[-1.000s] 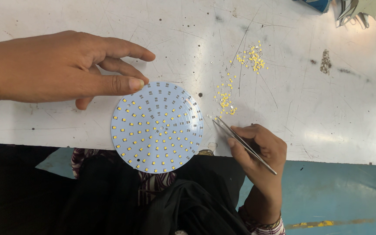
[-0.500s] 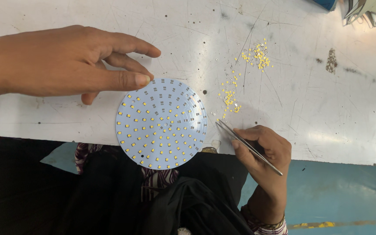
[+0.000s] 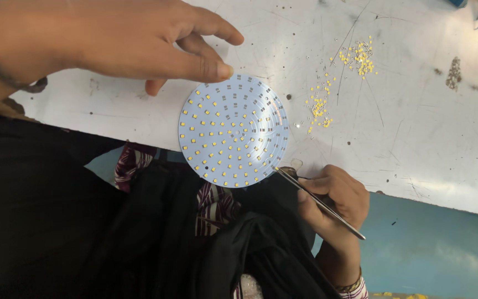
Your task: The person uses tweezers to pick up small yellow LED components from a pile on the table and places them into empty slots on a circular LED board. The person repeats this action continuously, filling the board with LEDs.
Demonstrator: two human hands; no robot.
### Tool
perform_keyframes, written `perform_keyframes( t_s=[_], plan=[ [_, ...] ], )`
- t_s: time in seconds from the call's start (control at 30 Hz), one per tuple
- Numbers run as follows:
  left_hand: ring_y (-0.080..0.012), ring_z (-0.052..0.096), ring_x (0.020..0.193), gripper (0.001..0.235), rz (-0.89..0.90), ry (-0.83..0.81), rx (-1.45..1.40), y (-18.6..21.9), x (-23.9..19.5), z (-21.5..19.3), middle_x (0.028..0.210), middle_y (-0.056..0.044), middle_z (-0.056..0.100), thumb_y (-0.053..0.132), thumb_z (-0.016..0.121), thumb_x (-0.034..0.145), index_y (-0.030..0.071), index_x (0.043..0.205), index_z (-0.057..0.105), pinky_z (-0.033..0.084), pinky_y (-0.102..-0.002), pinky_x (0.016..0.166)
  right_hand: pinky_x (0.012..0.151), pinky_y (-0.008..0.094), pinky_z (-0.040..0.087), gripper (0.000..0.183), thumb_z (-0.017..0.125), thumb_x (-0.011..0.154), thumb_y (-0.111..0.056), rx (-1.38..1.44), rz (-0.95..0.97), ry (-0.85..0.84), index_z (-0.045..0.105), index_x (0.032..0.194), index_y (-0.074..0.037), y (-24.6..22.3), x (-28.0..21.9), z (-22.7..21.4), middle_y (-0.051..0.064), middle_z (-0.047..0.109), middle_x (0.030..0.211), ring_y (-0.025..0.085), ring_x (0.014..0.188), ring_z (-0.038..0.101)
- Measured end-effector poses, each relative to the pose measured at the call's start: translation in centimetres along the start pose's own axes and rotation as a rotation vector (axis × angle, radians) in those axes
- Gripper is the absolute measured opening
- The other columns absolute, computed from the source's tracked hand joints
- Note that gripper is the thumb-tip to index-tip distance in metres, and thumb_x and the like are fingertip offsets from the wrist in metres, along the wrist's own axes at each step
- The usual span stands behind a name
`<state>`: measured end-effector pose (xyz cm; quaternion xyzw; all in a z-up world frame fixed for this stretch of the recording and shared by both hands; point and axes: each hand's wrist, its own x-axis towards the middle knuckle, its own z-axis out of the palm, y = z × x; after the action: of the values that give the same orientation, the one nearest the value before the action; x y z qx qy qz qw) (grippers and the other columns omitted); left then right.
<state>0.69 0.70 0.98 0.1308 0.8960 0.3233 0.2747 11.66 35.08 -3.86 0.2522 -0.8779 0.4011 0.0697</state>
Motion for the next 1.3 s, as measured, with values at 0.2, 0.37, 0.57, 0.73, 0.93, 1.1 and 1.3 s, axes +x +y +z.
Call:
perform_keyframes(
  t_s=[0.2,0.37,0.57,0.73,0.93,1.1,1.3],
  plan=[
    [-0.0232,0.066,0.039,0.076,0.069,0.013,-0.007,0.2,-0.1,-0.1,0.112,-0.018,0.073,0.058,0.059,0.086,0.013,0.146,0.044,0.059,-0.039,0.057,0.052,0.027,0.034,0.018,0.076,0.077,-0.016,-0.028,-0.02,-0.027,0.066,0.082,-0.001,-0.4,0.2,0.1,0.005,0.056,0.065,0.013,0.054,0.05],
    [-0.0237,0.065,0.041,0.078,0.014,-0.014,-0.053,0.1,-0.1,-0.2,0.119,-0.01,0.074,0.058,0.061,0.084,0.018,0.149,0.046,0.06,-0.04,0.06,0.052,0.026,0.038,0.017,0.076,0.08,-0.016,-0.021,-0.04,-0.056,0.066,0.081,-0.004,-0.6,0.8,0.1,0.004,0.06,0.067,0.013,0.056,0.054],
    [-0.0262,0.064,0.044,0.077,-0.11,-0.081,0.024,1.2,0.4,-0.5,0.127,0.004,0.074,0.068,0.059,0.083,0.032,0.15,0.042,0.061,-0.041,0.072,0.052,0.022,0.039,0.013,0.074,0.079,-0.012,-0.044,0.12,0.061,0.067,0.08,-0.002,-0.3,0.8,-0.9,0.003,0.06,0.066,0.009,0.056,0.054],
    [-0.0263,0.065,0.045,0.077,-0.182,-0.083,0.075,1.1,0.6,-0.3,0.129,0.003,0.072,0.069,0.055,0.081,0.037,0.149,0.041,0.062,-0.041,0.072,0.054,0.02,0.037,0.01,0.073,0.085,-0.007,-0.022,0.287,0.2,0.068,0.086,0.002,1.5,1.4,-1.4,0.002,0.062,0.067,0.004,0.058,0.05],
    [-0.026,0.066,0.046,0.075,-0.215,-0.074,0.079,1.3,0.7,-0.3,0.126,0.004,0.074,0.069,0.055,0.08,0.038,0.148,0.045,0.064,-0.042,0.068,0.053,0.019,0.037,0.01,0.074,0.082,-0.005,-0.066,0.277,0.184,0.07,0.088,0.002,1.4,1.7,-0.8,0.002,0.064,0.068,0.004,0.056,0.051],
    [-0.0261,0.064,0.048,0.074,-0.212,-0.069,0.067,1.1,0.8,-0.2,0.123,0.001,0.076,0.072,0.057,0.084,0.038,0.148,0.045,0.064,-0.042,0.066,0.053,0.019,0.038,0.012,0.075,0.08,-0.006,-0.114,0.25,0.17,0.07,0.088,0.002,1.3,2.0,-0.8,0.003,0.064,0.068,0.004,0.056,0.052],
    [-0.0256,0.064,0.044,0.075,-0.178,-0.051,0.06,0.9,0.8,-0.2,0.12,-0.004,0.076,0.073,0.057,0.084,0.035,0.147,0.047,0.063,-0.043,0.068,0.055,0.019,0.04,0.013,0.076,0.083,-0.008,-0.074,0.215,0.16,0.07,0.09,0.001,1.2,1.9,-0.8,0.003,0.065,0.071,0.005,0.059,0.056]
  ],
)
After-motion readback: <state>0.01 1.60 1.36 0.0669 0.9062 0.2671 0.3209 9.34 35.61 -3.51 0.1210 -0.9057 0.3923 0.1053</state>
